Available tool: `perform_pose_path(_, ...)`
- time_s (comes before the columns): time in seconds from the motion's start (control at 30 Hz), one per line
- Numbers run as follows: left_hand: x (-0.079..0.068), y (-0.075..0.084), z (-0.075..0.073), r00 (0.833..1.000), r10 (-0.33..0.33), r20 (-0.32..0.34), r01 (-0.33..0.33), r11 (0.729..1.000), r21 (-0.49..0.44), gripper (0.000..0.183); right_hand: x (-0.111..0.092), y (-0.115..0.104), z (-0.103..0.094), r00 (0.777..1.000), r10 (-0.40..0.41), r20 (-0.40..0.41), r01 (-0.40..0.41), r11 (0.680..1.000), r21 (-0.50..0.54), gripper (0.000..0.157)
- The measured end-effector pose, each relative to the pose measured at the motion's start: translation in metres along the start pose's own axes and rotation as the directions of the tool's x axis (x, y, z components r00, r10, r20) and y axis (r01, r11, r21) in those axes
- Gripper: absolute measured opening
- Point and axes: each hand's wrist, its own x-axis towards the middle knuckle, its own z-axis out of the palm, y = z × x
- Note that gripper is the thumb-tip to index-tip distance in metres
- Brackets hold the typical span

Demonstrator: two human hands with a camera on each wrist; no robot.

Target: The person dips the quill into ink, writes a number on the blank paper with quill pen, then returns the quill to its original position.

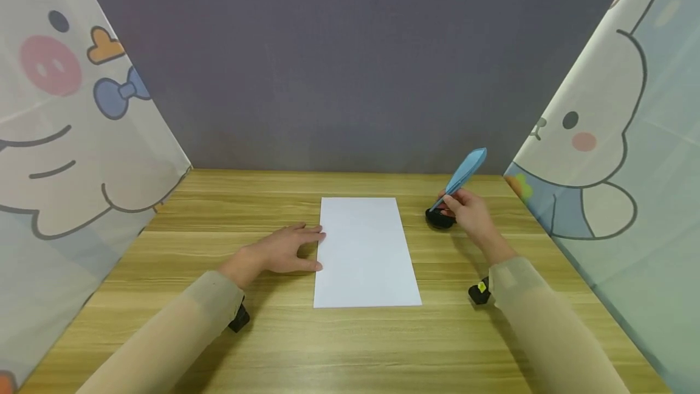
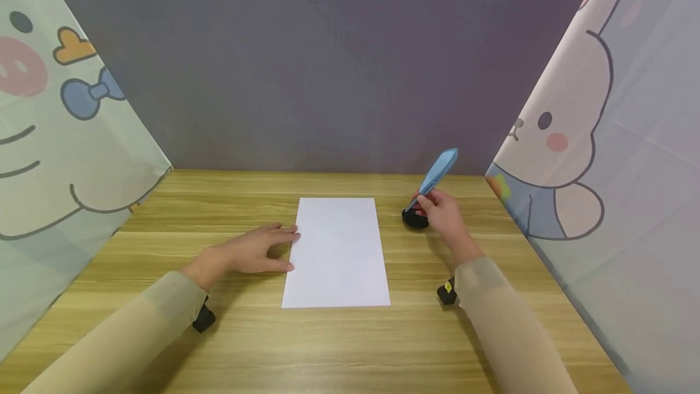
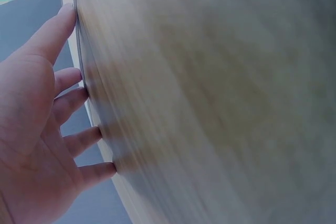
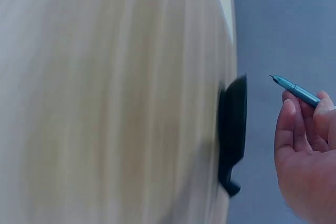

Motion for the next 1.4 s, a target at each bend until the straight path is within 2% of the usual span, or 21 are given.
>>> perform_pose_path(0.2, -0.001, -0.001, 0.000, 1.000, 0.009, -0.004, -0.009, 1.000, -0.001, 0.082, 0.011, -0.016, 0.024, 1.000, -0.005, 0.014, 0.005, 1.000, 0.005, 0.039)
perform_pose_path(0.33, -0.001, -0.001, 0.000, 1.000, 0.002, -0.003, -0.002, 1.000, -0.002, 0.082, 0.018, -0.025, 0.043, 1.000, -0.002, 0.022, 0.001, 0.999, 0.048, 0.039)
perform_pose_path(0.7, 0.000, 0.000, 0.000, 1.000, -0.003, 0.000, 0.003, 1.000, 0.011, 0.082, 0.034, -0.033, 0.086, 0.999, 0.007, 0.037, -0.012, 0.988, 0.152, 0.039)
perform_pose_path(0.93, -0.001, 0.000, 0.000, 1.000, 0.000, -0.003, 0.000, 1.000, 0.010, 0.082, 0.042, -0.033, 0.104, 0.999, 0.021, 0.027, -0.026, 0.986, 0.165, 0.036)
perform_pose_path(1.17, -0.001, 0.000, 0.000, 1.000, 0.001, -0.005, -0.001, 1.000, 0.012, 0.081, 0.048, -0.033, 0.119, 0.999, 0.022, 0.034, -0.029, 0.974, 0.224, 0.036)
perform_pose_path(1.4, -0.001, 0.001, -0.001, 1.000, -0.001, -0.003, 0.002, 1.000, 0.014, 0.081, 0.053, -0.030, 0.131, 0.999, 0.030, 0.027, -0.035, 0.974, 0.222, 0.034)
